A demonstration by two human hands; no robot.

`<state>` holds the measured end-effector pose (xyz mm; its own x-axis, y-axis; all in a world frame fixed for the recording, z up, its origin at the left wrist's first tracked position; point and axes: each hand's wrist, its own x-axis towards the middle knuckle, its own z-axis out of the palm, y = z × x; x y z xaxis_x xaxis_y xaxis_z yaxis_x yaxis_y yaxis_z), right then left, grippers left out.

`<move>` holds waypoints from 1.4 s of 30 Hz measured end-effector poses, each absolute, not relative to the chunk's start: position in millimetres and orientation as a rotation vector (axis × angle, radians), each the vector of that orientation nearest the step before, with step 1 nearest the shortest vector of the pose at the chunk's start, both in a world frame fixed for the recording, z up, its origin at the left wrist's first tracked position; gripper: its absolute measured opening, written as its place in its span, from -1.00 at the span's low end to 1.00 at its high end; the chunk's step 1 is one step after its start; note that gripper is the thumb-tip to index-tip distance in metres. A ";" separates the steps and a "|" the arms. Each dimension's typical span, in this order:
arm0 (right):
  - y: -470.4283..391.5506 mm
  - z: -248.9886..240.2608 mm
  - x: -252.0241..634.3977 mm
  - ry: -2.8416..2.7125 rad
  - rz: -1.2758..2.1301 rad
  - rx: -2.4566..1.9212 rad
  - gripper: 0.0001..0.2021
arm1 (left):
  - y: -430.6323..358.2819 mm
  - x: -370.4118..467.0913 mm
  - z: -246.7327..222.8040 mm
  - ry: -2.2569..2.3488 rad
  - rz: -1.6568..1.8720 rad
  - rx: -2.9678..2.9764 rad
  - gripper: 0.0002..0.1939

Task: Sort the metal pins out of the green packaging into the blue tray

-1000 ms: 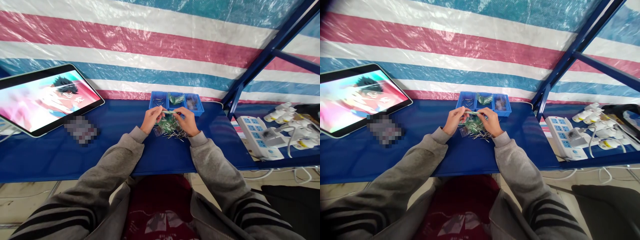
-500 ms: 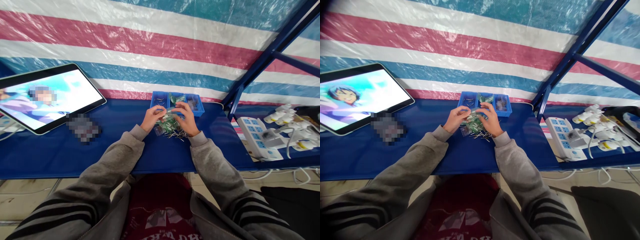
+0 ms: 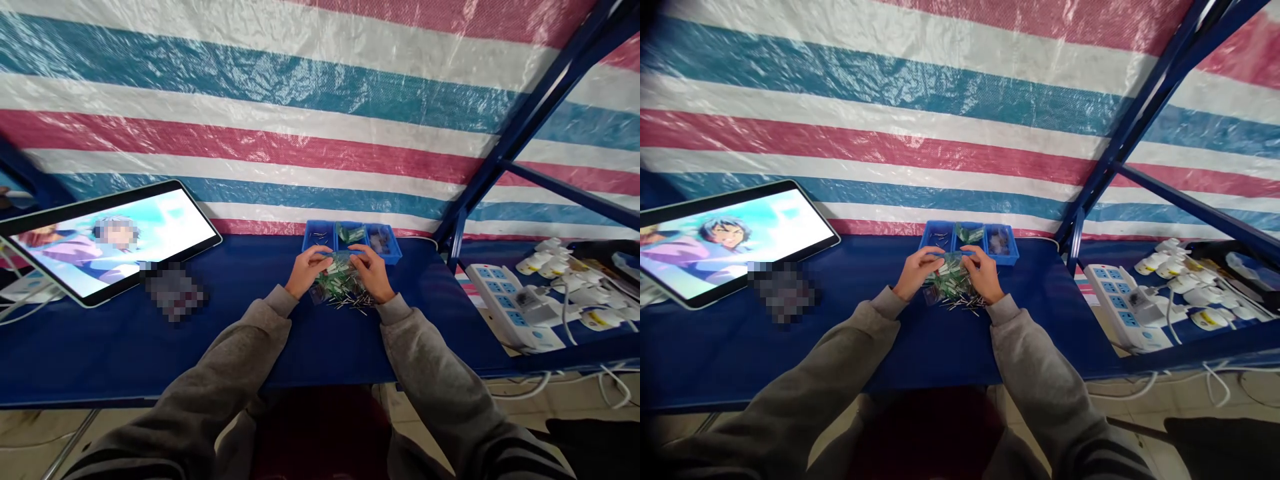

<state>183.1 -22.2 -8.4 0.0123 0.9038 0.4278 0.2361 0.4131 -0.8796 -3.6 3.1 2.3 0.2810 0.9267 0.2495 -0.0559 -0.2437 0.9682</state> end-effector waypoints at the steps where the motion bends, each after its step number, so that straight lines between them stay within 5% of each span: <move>1: -22.3 -8.1 183.7 -1.525 0.688 -1.052 -0.73 | 3.2 -3.7 2.7 0.853 1.192 1.470 -0.62; 9: -21.2 -6.9 186.5 -1.752 0.295 -0.956 -0.81 | 2.8 -3.1 3.4 0.801 1.088 1.285 -0.59; 21: -23.6 -7.1 183.8 -1.566 0.617 -1.078 -0.69 | -2.0 -2.9 7.6 0.818 1.147 1.489 -0.57; 30: -23.3 -3.2 186.0 -1.715 0.346 -1.000 -0.80 | 1.5 0.7 0.8 0.759 1.074 1.295 -0.57; 42: -21.1 -8.0 188.2 -1.534 0.640 -1.082 -0.65 | 2.9 3.6 0.5 0.831 1.152 1.615 -0.59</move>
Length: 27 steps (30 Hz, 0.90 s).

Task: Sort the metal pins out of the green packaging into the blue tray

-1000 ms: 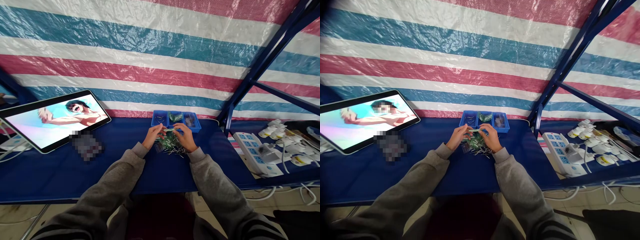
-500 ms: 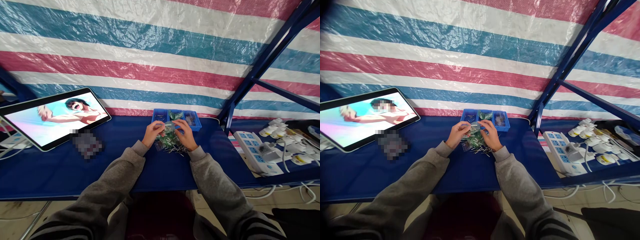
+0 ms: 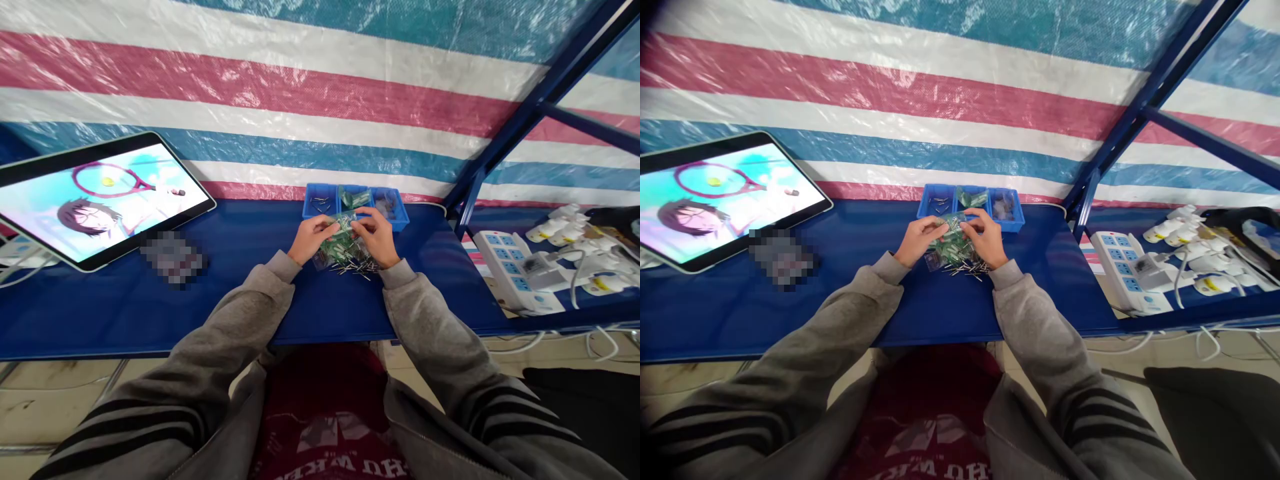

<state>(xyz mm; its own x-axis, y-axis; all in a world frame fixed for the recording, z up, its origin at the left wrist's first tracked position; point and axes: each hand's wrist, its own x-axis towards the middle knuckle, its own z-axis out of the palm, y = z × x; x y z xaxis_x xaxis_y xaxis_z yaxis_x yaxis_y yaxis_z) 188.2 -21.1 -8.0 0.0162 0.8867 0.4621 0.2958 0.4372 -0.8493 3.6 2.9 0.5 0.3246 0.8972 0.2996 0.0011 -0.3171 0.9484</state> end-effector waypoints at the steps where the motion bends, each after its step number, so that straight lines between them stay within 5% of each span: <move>1: -22.3 -6.8 188.6 -1.551 0.616 -1.085 -0.67 | 2.1 3.5 0.9 0.824 1.139 1.573 -0.59; 9: -23.3 -2.1 189.5 -1.768 0.320 -0.936 -0.85 | -2.2 2.4 3.3 0.767 1.112 1.402 -0.65; 21: -24.3 -6.1 184.3 -1.586 0.579 -1.066 -0.69 | -1.9 0.4 2.8 0.839 1.097 1.561 -0.59; 27: -26.8 -1.7 187.5 -1.773 0.332 -0.927 -0.73 | -0.2 0.6 1.5 0.838 1.182 1.367 -0.60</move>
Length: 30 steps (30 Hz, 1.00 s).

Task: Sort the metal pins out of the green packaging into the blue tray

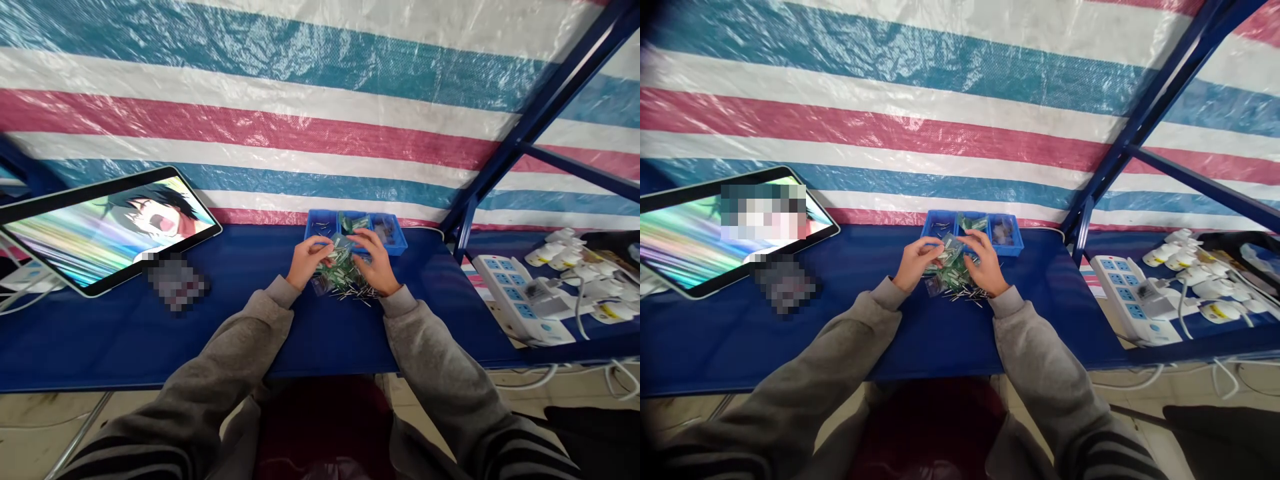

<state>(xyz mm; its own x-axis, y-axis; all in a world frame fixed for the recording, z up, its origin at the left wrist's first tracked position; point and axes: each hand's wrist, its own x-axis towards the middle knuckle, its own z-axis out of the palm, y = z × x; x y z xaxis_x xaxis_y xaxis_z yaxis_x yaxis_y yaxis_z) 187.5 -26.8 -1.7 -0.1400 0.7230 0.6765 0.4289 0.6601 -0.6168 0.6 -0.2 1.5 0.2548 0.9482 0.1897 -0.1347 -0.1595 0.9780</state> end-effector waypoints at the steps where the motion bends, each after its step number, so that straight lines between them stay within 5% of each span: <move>1: -26.4 -1.6 187.6 -1.804 0.289 -0.926 -0.76 | 0.0 1.0 1.0 0.823 1.169 1.337 -0.59; 20: -29.4 4.6 183.1 -1.771 0.405 -1.022 -0.81 | -1.7 -0.9 6.0 0.774 1.065 1.278 -0.57; 24: -26.5 1.2 186.7 -1.670 0.767 -1.104 -0.76 | -2.5 -2.4 7.9 0.917 1.115 1.443 -0.41; 30: -16.9 -2.5 195.6 -1.238 1.129 -1.091 -0.65 | 1.5 -6.0 5.1 0.962 1.305 1.463 -0.51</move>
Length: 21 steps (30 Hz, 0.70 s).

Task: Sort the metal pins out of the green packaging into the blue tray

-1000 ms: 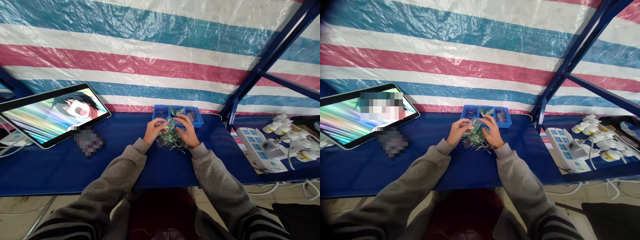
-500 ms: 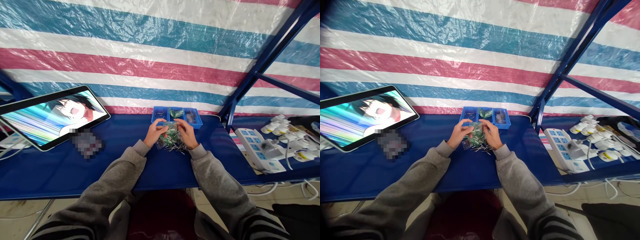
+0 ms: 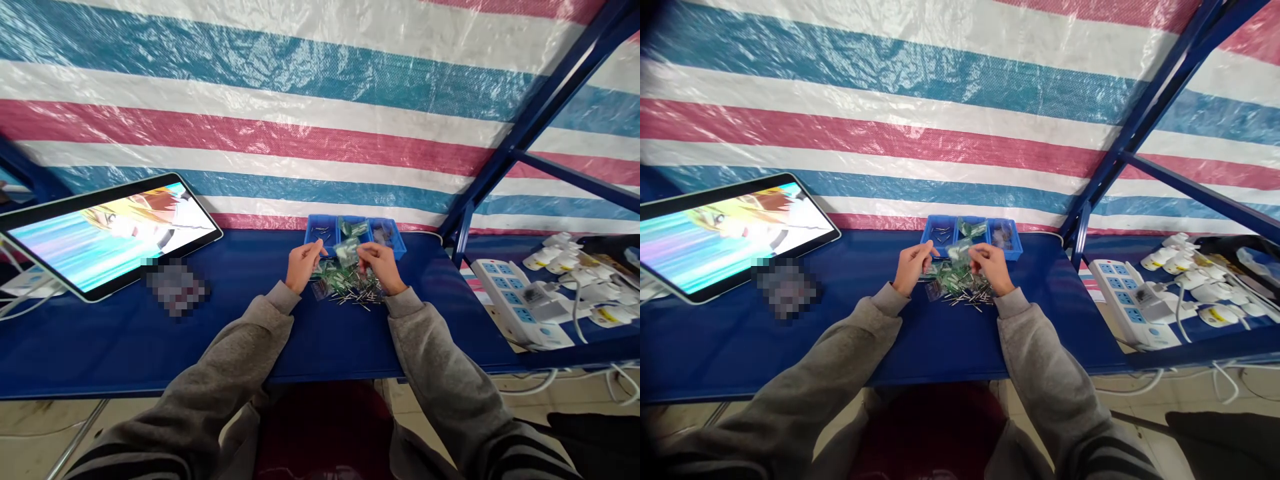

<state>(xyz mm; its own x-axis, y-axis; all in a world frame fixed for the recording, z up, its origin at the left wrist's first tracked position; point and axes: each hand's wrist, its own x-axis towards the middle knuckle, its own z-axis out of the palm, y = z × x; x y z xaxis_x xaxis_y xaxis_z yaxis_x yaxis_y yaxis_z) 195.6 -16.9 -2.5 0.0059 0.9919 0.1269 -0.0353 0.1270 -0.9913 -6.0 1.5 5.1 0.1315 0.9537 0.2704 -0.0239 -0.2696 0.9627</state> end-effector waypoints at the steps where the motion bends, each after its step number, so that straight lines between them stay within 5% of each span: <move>1: -15.2 -3.4 196.4 -1.135 1.107 -1.087 -0.59 | 3.1 -6.5 4.3 0.961 1.330 1.440 -0.51; 4: -11.0 -9.0 199.4 -0.976 1.033 -1.118 -0.43 | 6.7 -7.3 2.6 0.956 1.360 1.394 -0.54; 10: 9.2 -15.3 214.5 -1.447 0.408 -1.432 -0.69 | 7.2 -6.2 1.3 0.963 1.334 1.371 -0.57; 13: 31.8 -6.9 221.6 -1.749 0.079 -1.615 -0.67 | 6.9 -6.3 1.2 0.970 1.319 1.355 -0.58; 21: 66.1 0.3 225.4 -2.278 0.009 -1.762 -0.60 | 5.5 -6.9 2.9 0.960 1.204 1.403 -0.59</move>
